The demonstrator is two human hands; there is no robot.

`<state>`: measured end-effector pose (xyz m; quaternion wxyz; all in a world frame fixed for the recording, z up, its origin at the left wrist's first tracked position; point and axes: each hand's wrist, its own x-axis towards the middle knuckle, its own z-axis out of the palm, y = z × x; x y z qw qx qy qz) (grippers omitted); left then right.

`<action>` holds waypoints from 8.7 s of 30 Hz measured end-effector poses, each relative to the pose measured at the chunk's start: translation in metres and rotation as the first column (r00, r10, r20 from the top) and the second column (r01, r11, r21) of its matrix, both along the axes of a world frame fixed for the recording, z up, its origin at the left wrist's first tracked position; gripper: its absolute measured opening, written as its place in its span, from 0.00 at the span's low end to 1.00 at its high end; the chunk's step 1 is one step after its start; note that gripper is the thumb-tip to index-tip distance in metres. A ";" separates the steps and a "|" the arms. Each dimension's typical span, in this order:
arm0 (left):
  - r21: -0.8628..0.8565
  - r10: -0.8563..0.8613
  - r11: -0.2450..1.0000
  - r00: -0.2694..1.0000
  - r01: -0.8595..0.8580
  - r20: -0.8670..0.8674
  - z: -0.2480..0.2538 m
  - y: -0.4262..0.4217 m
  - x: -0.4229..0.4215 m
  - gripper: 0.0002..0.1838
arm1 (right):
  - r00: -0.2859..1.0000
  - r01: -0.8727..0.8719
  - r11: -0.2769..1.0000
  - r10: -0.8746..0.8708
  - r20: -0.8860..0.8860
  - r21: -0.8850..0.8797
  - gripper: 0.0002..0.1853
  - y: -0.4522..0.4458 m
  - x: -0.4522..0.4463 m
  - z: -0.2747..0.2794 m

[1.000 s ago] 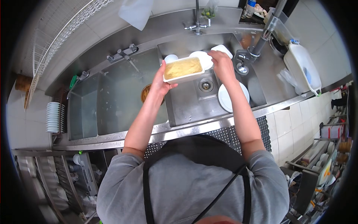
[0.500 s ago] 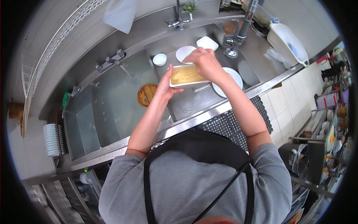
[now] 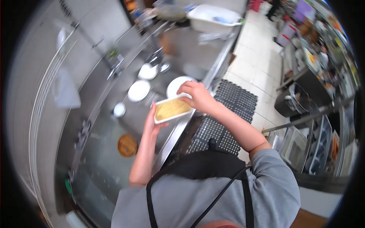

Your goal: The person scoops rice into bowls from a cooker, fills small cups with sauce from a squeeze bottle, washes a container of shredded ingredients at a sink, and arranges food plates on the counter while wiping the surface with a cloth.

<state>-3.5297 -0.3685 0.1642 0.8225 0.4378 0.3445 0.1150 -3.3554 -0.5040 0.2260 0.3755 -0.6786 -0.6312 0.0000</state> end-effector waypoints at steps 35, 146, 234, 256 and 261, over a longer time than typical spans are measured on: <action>-0.102 -0.692 0.702 0.709 0.705 0.138 -0.035 -0.202 0.797 0.33 | -0.053 0.610 -0.299 -0.939 0.339 -0.734 0.21 -0.614 0.526 -0.321; -0.095 -0.468 0.881 0.883 0.463 -0.038 -0.045 -0.021 3.181 0.32 | 0.996 0.003 0.813 0.052 0.078 -0.583 0.49 -0.040 3.118 -0.023; 0.709 0.693 0.690 0.418 -0.146 -0.588 -0.044 0.230 3.077 0.20 | 0.909 -0.307 0.952 0.288 0.302 0.016 0.06 0.707 3.316 -0.132; 0.661 0.795 0.335 0.175 0.671 -0.581 -0.140 0.571 3.137 0.07 | 0.879 -0.305 0.924 0.366 0.305 -0.231 0.16 0.619 3.345 -0.134; 0.682 0.710 0.417 0.254 0.601 -0.657 -0.150 0.574 3.132 0.08 | 0.794 -0.274 0.874 0.442 0.418 -0.402 0.21 0.685 3.297 -0.216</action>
